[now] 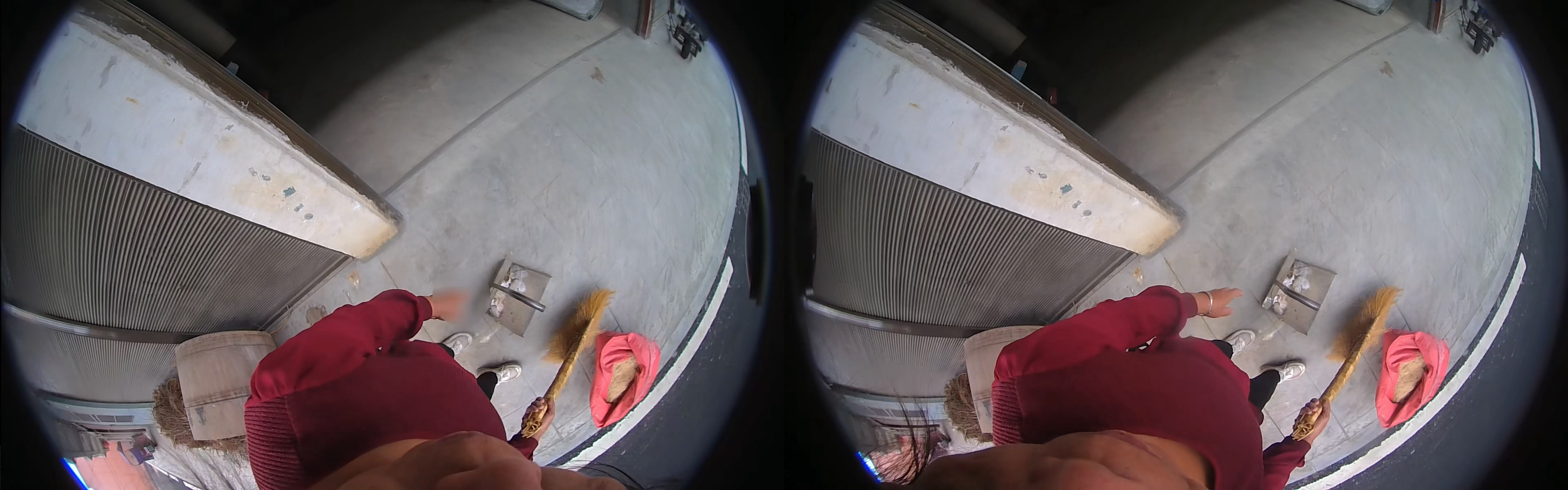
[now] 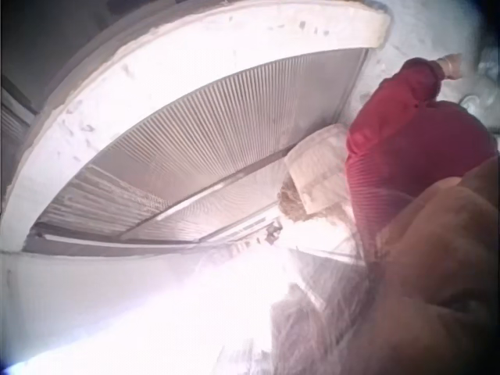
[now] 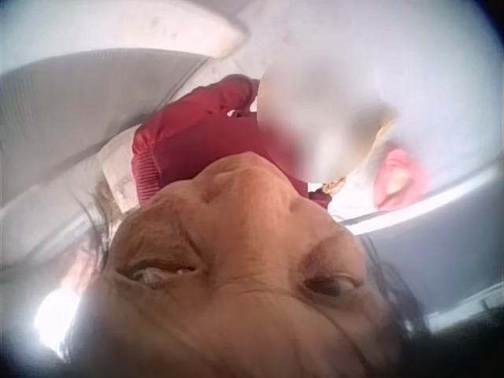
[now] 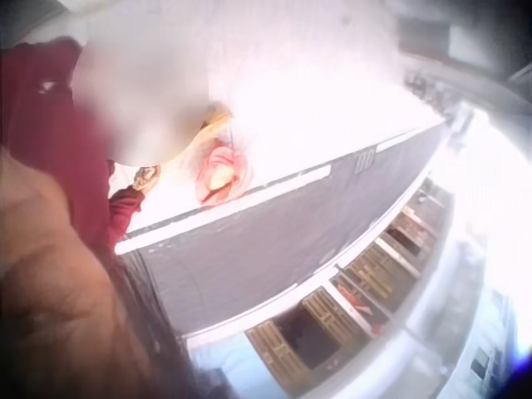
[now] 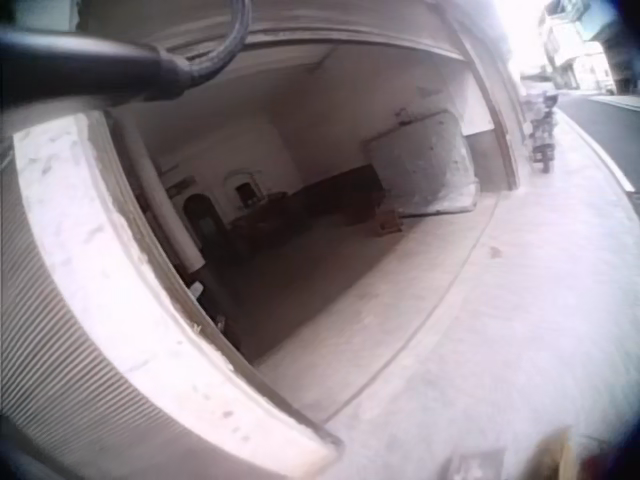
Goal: The person sweeps debris from a concrete surface into a dustpan using a broom and handles a red plastic bag containing granular material.
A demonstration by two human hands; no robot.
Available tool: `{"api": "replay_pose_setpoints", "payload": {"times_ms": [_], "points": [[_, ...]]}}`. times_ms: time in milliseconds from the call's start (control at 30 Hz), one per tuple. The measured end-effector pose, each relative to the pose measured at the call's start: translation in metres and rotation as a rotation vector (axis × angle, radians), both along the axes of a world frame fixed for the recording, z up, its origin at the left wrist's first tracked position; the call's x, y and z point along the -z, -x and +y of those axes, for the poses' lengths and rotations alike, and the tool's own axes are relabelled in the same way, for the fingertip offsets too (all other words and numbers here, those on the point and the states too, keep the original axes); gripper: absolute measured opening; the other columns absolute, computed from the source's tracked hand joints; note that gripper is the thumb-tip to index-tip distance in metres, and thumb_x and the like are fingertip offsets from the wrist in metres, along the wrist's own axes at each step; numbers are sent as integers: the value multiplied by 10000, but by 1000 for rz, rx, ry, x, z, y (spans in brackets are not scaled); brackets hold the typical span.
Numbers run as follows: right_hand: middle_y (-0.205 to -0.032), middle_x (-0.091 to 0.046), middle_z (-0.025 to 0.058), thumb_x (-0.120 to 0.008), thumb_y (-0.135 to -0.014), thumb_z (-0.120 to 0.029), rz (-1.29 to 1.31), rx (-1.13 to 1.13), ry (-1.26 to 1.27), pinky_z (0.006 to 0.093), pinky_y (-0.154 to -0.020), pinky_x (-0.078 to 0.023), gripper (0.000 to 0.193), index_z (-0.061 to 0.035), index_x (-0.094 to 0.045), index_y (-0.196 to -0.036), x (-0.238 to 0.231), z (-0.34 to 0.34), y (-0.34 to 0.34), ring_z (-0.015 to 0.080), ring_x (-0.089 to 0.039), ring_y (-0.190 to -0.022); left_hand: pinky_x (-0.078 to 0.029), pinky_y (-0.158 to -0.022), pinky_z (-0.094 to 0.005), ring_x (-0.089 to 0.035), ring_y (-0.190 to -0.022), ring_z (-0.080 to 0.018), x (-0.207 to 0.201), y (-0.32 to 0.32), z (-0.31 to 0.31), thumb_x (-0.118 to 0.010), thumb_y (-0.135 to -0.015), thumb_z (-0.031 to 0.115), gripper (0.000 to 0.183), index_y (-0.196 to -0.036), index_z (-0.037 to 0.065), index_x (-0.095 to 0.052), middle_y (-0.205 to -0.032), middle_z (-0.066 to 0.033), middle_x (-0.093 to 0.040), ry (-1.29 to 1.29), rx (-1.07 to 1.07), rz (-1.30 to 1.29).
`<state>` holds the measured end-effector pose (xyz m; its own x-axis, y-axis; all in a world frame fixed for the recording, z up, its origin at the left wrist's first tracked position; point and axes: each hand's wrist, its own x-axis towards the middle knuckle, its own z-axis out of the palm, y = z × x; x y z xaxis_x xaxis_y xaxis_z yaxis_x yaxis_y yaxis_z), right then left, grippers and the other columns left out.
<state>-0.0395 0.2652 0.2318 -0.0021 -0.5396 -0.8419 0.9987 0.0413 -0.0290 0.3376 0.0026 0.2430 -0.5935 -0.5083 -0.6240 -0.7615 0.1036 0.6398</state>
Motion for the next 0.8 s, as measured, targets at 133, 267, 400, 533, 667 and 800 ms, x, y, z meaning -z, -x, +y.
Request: {"api": "replay_pose_setpoints", "payload": {"times_ms": [133, 267, 400, 533, 667, 800], "points": [[-601, -500, 15, -490, -854, -271, 189, -56, -53, 213, -392, -431, 187, -101, -471, -778, 17, -22, 32, 88, -486, -456, -352, -931, -421, -422, -1079, -393, 0, 53, -15, -592, -744, 182, 660, -1294, 58, -249, -1195, -256, -387, 211, 26, -31], [-594, -468, 43, -475, -822, -184, 287, -240, -205, 253, -383, -412, 107, -100, -410, -830, 51, -63, 58, 127, -459, -445, -317, -979, -399, -359, -1152, -378, 20, 110, -4, -628, -710, 119, 711, -1305, 54, -245, -1253, -235, -329, 418, -102, 106], [-628, -452, 53, -472, -814, -122, 282, -284, -200, 241, -389, -398, 114, -107, -384, -886, 5, -66, 65, 122, -443, -467, -232, -1026, -424, -242, -1238, -386, 14, 159, -5, -648, -709, 147, 786, -1345, 76, -192, -1340, -239, -227, 451, -98, 40], [-671, -457, 51, -481, -831, -128, 167, -188, -67, 214, -405, -394, 141, -113, -379, -927, -31, -55, 111, 96, -435, -489, -166, -1049, -451, -198, -1251, -408, 32, 187, -6, -654, -724, 185, 799, -1359, 108, -174, -1364, -234, -196, 435, -58, -133], [-696, -462, 53, -485, -856, -150, 91, -110, 55, 194, -412, -384, 174, -111, -368, -978, -40, -65, 169, 79, -421, -487, -242, -1020, -455, -215, -1249, -398, 31, 206, -10, -630, -761, 179, 733, -1354, 182, -199, -1369, -210, -200, 384, -100, -276], [-700, -471, 50, -492, -862, -164, 219, -65, 147, 207, -417, -397, 204, -99, -382, -1020, -24, -113, 233, 87, -427, -485, -337, -954, -460, -255, -1244, -371, 11, 219, -18, -619, -773, 161, 697, -1343, 209, -220, -1370, -184, -216, 324, -164, -370]]}}
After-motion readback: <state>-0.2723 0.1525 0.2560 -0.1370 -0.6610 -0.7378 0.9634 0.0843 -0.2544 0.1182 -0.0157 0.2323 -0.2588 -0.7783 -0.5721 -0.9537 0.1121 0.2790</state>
